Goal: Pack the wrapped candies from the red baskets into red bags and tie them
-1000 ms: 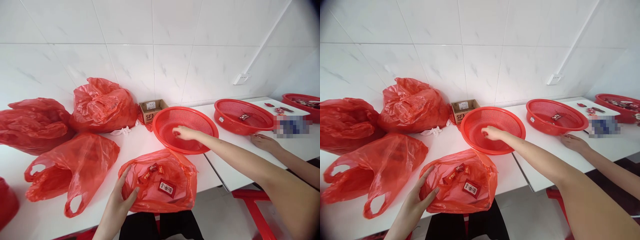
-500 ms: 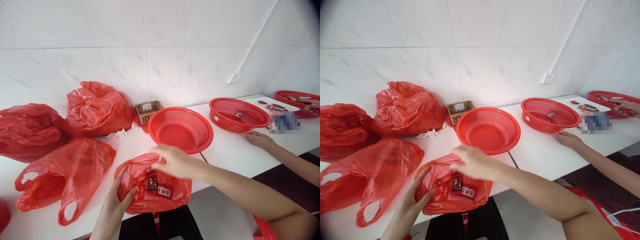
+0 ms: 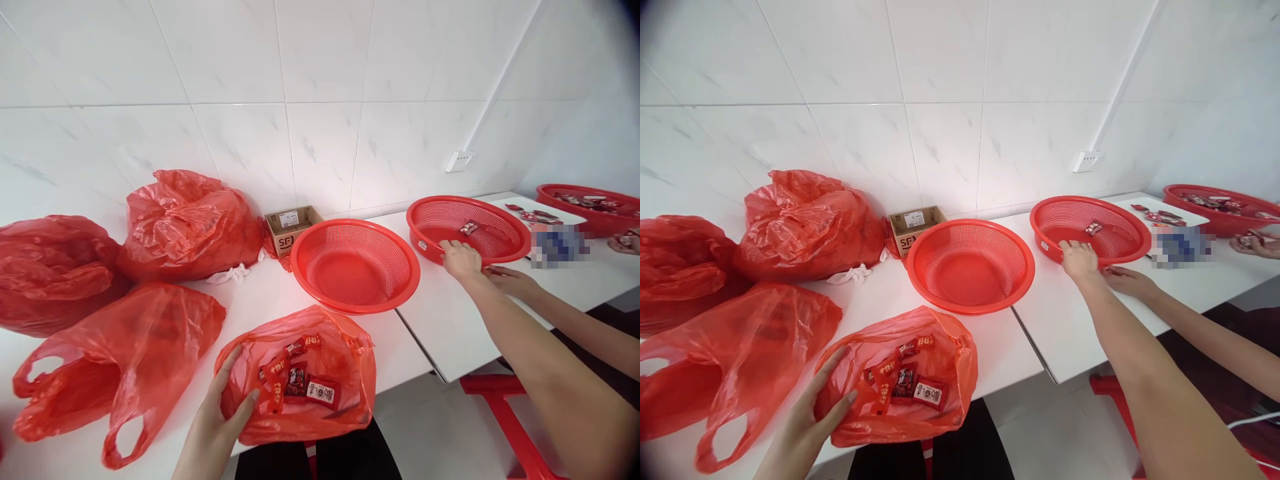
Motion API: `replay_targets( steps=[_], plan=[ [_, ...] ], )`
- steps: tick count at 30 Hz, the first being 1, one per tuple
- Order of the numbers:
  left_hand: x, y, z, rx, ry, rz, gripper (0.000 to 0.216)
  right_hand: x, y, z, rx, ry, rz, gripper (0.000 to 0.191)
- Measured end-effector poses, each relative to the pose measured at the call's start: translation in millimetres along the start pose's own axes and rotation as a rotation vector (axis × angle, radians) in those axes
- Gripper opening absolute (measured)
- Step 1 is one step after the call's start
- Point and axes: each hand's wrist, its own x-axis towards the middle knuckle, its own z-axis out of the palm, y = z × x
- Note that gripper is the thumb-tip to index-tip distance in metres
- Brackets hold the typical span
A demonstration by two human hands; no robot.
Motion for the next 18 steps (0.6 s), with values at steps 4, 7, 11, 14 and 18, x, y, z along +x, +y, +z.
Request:
replay_targets(
  steps=[4, 7, 11, 14, 18],
  plan=[
    [11.4, 4.7, -0.3, -0.021, -0.004, -0.013, 0.075, -16.8, -8.8, -1.4, -0.003, 0.11, -0.119, 0.035],
    [32.2, 17.7, 8.4, -0.085, -0.062, -0.032, 0.07, -28.8, -17.8, -14.1, -0.004, 0.244, -0.215, 0.037],
    [62.5, 37.7, 37.5, -0.209, -0.184, 0.018, 0.066, -51.2, -35.3, -47.0, 0.024, 0.572, -0.368, 0.029],
    [78.6, 48.5, 65.2, -0.279, -0.268, 0.097, 0.059, -71.6, -51.5, -76.1, 0.104, 0.703, -0.471, 0.025],
    [96.8, 58.4, 104.1, -0.265, -0.321, 0.167, 0.058, -99.3, -73.3, -104.6, 0.234, 0.751, -0.622, 0.026]
  ],
)
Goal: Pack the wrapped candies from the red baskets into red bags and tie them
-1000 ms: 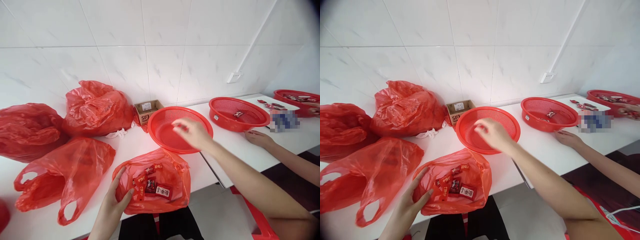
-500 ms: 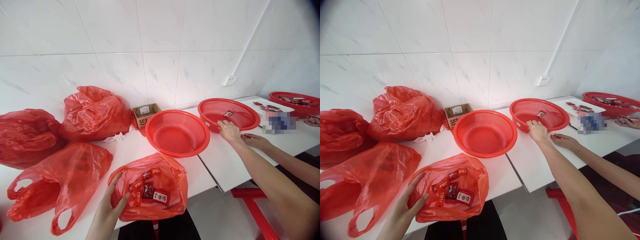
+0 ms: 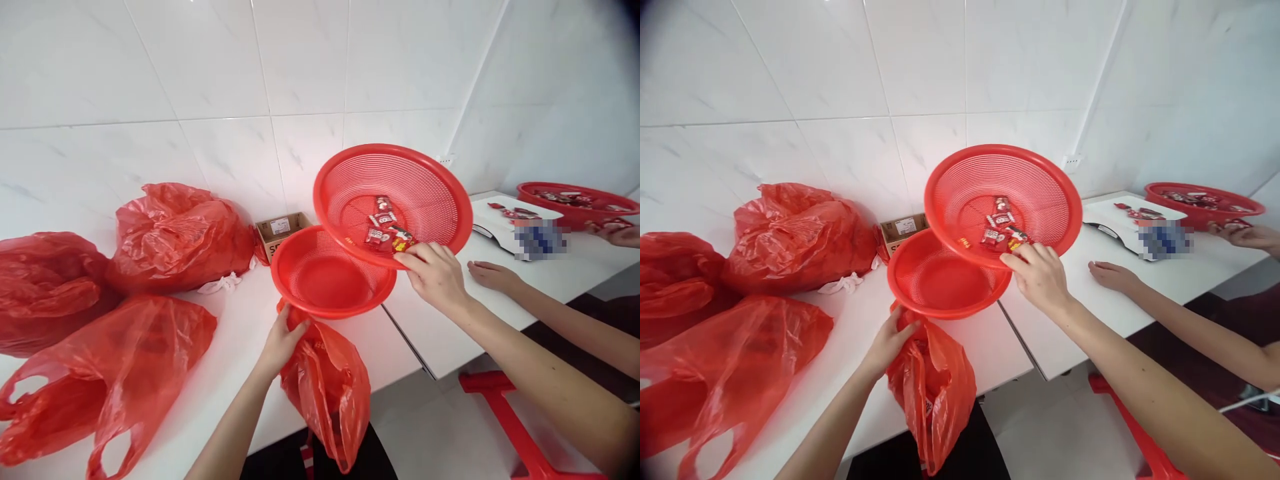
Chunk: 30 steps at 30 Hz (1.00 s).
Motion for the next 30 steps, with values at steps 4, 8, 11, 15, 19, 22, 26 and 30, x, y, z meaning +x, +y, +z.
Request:
replay_targets(
  steps=[4, 8, 11, 15, 19, 22, 26, 30],
  plan=[
    [24.6, 0.5, 32.5, 0.001, -0.144, 0.057, 0.062, 10.1, -35.7, -15.7, 0.15, 0.044, -0.051, 0.029],
    [22.3, 8.1, 44.4, -0.041, -0.247, 0.095, 0.056, 23.2, -74.4, -24.8, 0.302, 0.074, -0.047, 0.029],
    [4.6, 10.6, 27.6, -0.089, -0.179, 0.063, 0.046, 30.9, -102.4, -26.8, 0.419, 0.086, -0.059, 0.03],
    [-24.8, 7.1, -18.1, -0.177, 0.04, -0.041, 0.042, 35.8, -135.0, -23.2, 0.511, 0.016, -0.108, 0.028],
    [-51.3, -3.2, -61.6, -0.274, 0.246, -0.115, 0.045, 38.6, -164.5, -20.7, 0.529, -0.023, -0.167, 0.027],
    [-67.2, -12.7, -82.4, -0.336, 0.367, -0.171, 0.048, 40.2, -186.0, -20.1, 0.57, -0.042, -0.189, 0.027],
    [-84.3, -20.0, -96.0, -0.382, 0.446, -0.233, 0.06, 38.3, -205.7, -7.7, 0.627, -0.064, -0.185, 0.028],
    [-97.8, -22.3, -99.8, -0.385, 0.421, -0.315, 0.072, 30.3, -204.5, 16.4, 0.584, -0.125, -0.133, 0.032]
  ],
)
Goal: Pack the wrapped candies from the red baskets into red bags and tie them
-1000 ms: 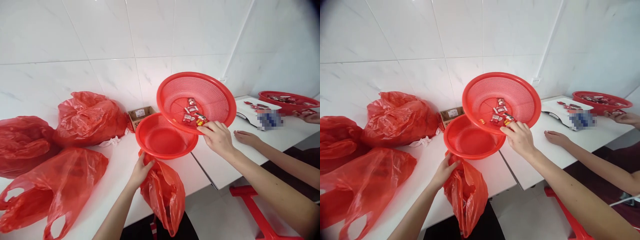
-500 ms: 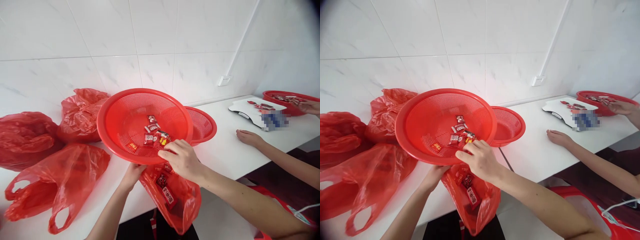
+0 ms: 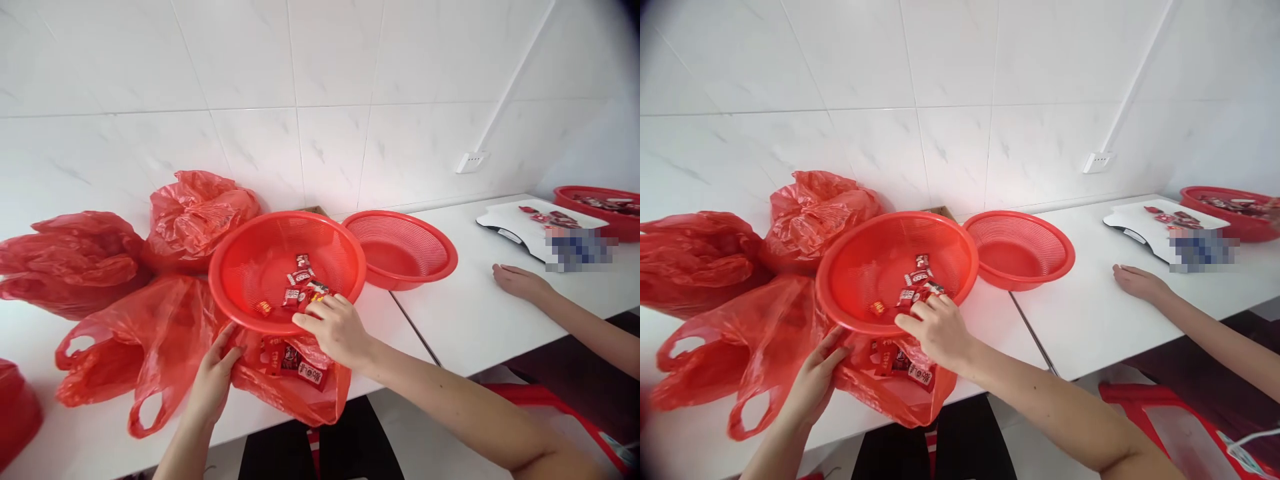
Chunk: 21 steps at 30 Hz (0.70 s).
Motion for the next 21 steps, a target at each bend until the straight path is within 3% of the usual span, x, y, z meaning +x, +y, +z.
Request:
replay_targets(
  steps=[3, 10, 14, 16, 19, 21],
  plan=[
    [-4.6, -2.4, -3.6, 0.116, -0.007, 0.036, 0.069, -6.9, 16.0, 3.5, -0.067, -0.078, 0.116, 0.037],
    [-7.5, -3.4, -9.5, 0.562, 0.055, 0.359, 0.061, -31.5, 68.2, -1.2, -0.307, -0.228, 0.424, 0.043],
    [-11.1, 4.1, -19.6, 0.797, 0.207, 0.397, 0.067, -38.4, 94.7, -0.3, -0.349, -0.206, 0.483, 0.043],
    [-14.3, 9.5, -24.8, 0.816, 0.282, 0.352, 0.073, -33.9, 87.6, -8.5, -0.281, -0.104, 0.474, 0.043],
    [-20.8, 16.3, -29.3, 0.725, 0.3, 0.29, 0.083, -23.2, 45.7, -33.5, 0.005, 0.058, 0.353, 0.045],
    [-25.9, 18.1, -31.2, 0.663, 0.282, 0.257, 0.083, -19.3, 11.4, -52.1, 0.242, -0.053, 0.14, 0.045]
  ],
)
